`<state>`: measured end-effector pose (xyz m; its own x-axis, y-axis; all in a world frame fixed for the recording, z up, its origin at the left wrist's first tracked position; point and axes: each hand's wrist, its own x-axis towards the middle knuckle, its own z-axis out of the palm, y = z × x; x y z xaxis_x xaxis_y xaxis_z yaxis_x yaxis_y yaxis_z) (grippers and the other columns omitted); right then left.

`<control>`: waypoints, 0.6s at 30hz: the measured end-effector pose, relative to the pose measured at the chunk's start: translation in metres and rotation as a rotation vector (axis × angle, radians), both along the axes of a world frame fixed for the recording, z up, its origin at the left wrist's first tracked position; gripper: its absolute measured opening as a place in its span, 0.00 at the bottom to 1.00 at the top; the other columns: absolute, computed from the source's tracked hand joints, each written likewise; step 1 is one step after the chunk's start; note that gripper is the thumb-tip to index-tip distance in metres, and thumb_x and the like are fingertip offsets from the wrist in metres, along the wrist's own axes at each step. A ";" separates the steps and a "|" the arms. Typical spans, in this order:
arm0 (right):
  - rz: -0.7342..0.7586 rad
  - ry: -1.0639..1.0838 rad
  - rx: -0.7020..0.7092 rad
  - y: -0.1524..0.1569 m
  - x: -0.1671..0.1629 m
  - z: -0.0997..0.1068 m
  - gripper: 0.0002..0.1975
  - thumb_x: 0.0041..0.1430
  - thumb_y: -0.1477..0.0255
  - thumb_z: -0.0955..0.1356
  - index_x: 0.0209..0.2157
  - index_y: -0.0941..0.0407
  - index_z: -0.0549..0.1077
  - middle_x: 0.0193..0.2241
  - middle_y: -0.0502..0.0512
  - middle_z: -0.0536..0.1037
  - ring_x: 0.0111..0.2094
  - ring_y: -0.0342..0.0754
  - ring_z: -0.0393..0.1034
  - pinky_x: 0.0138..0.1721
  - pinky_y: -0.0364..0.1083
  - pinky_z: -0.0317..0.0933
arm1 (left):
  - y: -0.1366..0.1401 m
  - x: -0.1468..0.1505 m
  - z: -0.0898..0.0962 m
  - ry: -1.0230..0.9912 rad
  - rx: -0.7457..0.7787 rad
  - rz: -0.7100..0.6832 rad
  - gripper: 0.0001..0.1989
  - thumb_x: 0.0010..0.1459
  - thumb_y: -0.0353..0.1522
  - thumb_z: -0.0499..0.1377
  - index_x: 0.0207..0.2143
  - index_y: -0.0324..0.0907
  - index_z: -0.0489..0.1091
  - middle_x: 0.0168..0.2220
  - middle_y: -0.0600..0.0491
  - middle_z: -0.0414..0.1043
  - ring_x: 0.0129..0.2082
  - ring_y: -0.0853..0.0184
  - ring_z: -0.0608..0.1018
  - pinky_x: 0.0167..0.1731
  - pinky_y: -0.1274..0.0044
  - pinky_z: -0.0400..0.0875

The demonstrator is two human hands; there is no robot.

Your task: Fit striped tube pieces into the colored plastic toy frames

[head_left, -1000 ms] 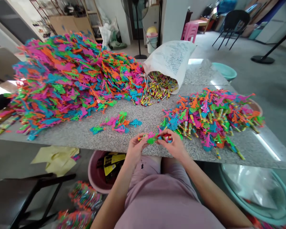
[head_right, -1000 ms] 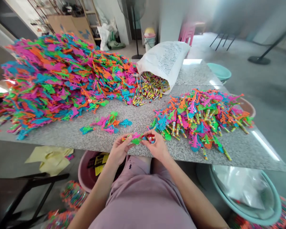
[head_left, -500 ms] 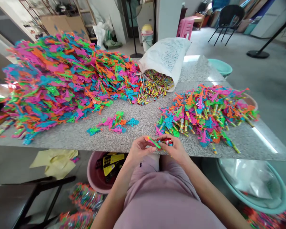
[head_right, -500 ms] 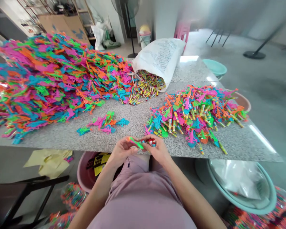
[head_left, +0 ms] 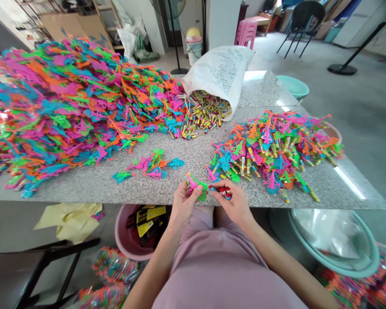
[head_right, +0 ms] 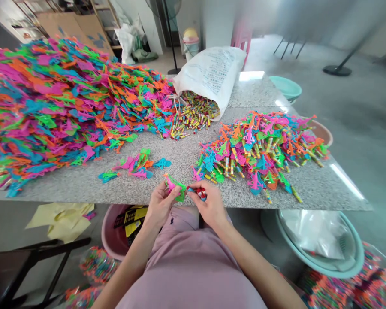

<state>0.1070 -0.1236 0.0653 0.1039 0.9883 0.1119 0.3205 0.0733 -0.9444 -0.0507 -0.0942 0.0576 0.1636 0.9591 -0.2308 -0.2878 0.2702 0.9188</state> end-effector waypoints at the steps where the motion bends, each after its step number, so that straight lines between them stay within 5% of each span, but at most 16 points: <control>1: 0.004 -0.018 0.016 0.000 -0.001 -0.001 0.07 0.56 0.68 0.68 0.36 0.55 0.75 0.32 0.54 0.77 0.29 0.46 0.70 0.31 0.44 0.64 | 0.000 0.000 -0.001 -0.005 -0.001 0.000 0.16 0.48 0.37 0.67 0.38 0.41 0.70 0.31 0.55 0.74 0.28 0.72 0.75 0.33 0.79 0.70; 14: 0.098 -0.199 0.133 0.011 -0.005 -0.014 0.03 0.57 0.72 0.67 0.33 0.54 0.74 0.32 0.53 0.77 0.33 0.48 0.72 0.35 0.46 0.66 | 0.004 0.009 -0.014 -0.005 -0.099 0.043 0.15 0.47 0.39 0.67 0.31 0.39 0.69 0.28 0.56 0.71 0.26 0.75 0.72 0.28 0.82 0.68; 18: 0.008 -0.234 0.164 0.038 0.020 -0.014 0.06 0.58 0.68 0.66 0.35 0.54 0.74 0.31 0.54 0.78 0.29 0.48 0.72 0.32 0.46 0.66 | 0.034 0.001 -0.022 0.157 0.011 -0.020 0.22 0.48 0.42 0.66 0.42 0.41 0.69 0.39 0.49 0.73 0.34 0.67 0.76 0.32 0.76 0.72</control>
<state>0.1267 -0.0852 0.0510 0.0491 0.9556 0.2904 0.5275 0.2221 -0.8200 -0.0499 -0.0601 0.0360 0.1451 0.9588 -0.2444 -0.1347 0.2639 0.9551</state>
